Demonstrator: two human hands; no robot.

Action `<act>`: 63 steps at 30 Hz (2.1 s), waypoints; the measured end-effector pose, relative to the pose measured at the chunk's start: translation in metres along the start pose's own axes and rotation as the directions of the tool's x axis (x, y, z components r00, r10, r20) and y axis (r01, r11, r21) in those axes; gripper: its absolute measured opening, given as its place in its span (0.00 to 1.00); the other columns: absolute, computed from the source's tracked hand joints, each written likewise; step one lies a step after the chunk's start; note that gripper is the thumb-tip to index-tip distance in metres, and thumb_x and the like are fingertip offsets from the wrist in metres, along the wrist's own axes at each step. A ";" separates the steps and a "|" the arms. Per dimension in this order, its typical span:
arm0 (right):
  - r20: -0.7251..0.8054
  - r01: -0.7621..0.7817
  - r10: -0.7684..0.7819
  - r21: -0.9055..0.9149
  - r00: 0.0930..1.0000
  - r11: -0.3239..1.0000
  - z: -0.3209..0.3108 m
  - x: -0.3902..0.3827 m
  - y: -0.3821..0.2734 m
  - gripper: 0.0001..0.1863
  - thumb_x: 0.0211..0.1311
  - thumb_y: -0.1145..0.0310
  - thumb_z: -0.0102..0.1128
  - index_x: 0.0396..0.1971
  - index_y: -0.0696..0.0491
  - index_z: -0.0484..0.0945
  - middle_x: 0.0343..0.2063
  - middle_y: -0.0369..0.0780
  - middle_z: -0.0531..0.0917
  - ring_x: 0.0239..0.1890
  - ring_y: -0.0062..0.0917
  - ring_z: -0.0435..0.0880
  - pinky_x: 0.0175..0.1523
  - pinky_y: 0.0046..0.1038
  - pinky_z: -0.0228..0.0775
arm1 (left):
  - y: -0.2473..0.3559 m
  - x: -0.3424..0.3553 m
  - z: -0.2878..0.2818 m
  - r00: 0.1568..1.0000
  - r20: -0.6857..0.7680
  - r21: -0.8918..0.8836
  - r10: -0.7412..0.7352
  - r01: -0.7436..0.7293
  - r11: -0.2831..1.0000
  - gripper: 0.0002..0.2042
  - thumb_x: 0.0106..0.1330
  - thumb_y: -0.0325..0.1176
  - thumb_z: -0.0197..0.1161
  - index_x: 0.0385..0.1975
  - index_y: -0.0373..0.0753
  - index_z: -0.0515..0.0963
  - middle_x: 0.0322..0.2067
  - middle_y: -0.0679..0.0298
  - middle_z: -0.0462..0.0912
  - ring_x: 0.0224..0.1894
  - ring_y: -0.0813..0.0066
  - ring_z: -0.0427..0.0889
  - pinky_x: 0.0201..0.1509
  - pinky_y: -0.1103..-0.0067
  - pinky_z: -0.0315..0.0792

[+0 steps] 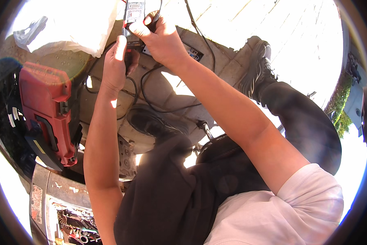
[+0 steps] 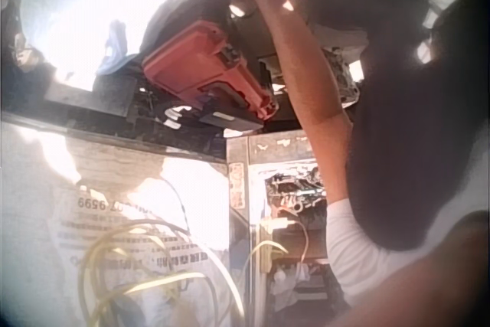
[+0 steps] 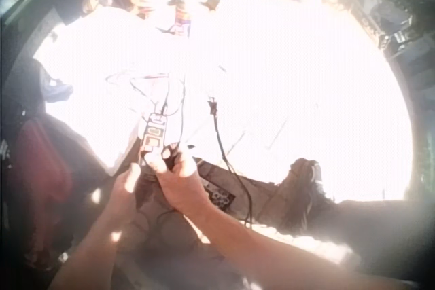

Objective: The person sits on the ground and uses a multimeter to test a small electronic device. They remove the device's casing to inspect the internal circuit board, then reassemble it and continue testing the connections.

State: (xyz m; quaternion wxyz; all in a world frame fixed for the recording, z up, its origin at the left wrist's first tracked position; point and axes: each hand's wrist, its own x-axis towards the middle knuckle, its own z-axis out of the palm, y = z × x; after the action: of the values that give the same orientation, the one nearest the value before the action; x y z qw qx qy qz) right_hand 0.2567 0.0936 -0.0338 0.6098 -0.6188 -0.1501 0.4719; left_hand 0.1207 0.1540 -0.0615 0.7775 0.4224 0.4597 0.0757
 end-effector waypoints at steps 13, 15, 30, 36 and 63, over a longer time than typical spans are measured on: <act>0.107 -0.073 0.072 0.002 0.992 0.997 -0.004 -0.007 0.003 0.11 0.63 0.70 0.61 0.42 0.58 0.74 0.33 0.34 0.81 0.36 0.16 0.77 0.43 0.23 0.73 | 0.011 -0.005 -0.002 0.946 0.308 -0.165 -0.105 0.162 0.973 0.38 0.71 0.68 0.28 0.34 0.34 0.73 0.13 0.63 0.70 0.11 0.77 0.63 0.16 0.81 0.57; 0.151 -0.087 0.079 0.045 0.985 0.995 -0.004 -0.007 0.004 0.14 0.64 0.68 0.60 0.46 0.58 0.73 0.36 0.35 0.82 0.37 0.16 0.78 0.45 0.24 0.73 | 0.013 -0.005 -0.004 0.936 0.303 -0.179 -0.177 0.239 0.954 0.38 0.70 0.69 0.28 0.33 0.35 0.72 0.12 0.63 0.69 0.11 0.77 0.62 0.15 0.81 0.57; 0.096 0.299 -0.322 -0.676 0.942 0.673 -0.025 -0.007 0.005 0.12 0.71 0.64 0.50 0.37 0.58 0.77 0.25 0.40 0.82 0.28 0.23 0.80 0.35 0.26 0.72 | 0.011 -0.011 -0.007 0.969 0.208 -0.246 -0.136 0.186 0.951 0.36 0.69 0.70 0.34 0.35 0.36 0.72 0.11 0.69 0.60 0.10 0.79 0.57 0.15 0.81 0.54; -0.093 -0.326 0.319 -0.080 0.943 0.942 -0.044 -0.012 0.003 0.10 0.67 0.69 0.58 0.40 0.62 0.76 0.26 0.37 0.81 0.27 0.20 0.82 0.35 0.24 0.76 | 0.010 -0.001 -0.013 0.994 0.027 -0.204 -0.102 0.106 0.973 0.37 0.70 0.68 0.37 0.39 0.32 0.74 0.18 0.65 0.73 0.11 0.80 0.59 0.17 0.81 0.56; 0.150 0.180 -0.170 -0.050 0.974 0.982 -0.007 -0.023 -0.029 0.15 0.72 0.65 0.50 0.51 0.58 0.73 0.34 0.39 0.82 0.37 0.19 0.78 0.47 0.24 0.73 | 0.011 -0.029 0.018 0.964 0.263 -0.125 -0.046 0.081 0.989 0.42 0.58 0.79 0.39 0.38 0.38 0.73 0.08 0.69 0.63 0.08 0.80 0.62 0.11 0.83 0.56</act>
State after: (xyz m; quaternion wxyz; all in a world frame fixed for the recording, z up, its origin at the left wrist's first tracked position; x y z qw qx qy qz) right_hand 0.2615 0.0779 0.0007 0.6166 -0.5862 -0.2628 0.4550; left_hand 0.1206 0.1355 -0.0308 0.8598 0.3601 0.3612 0.0258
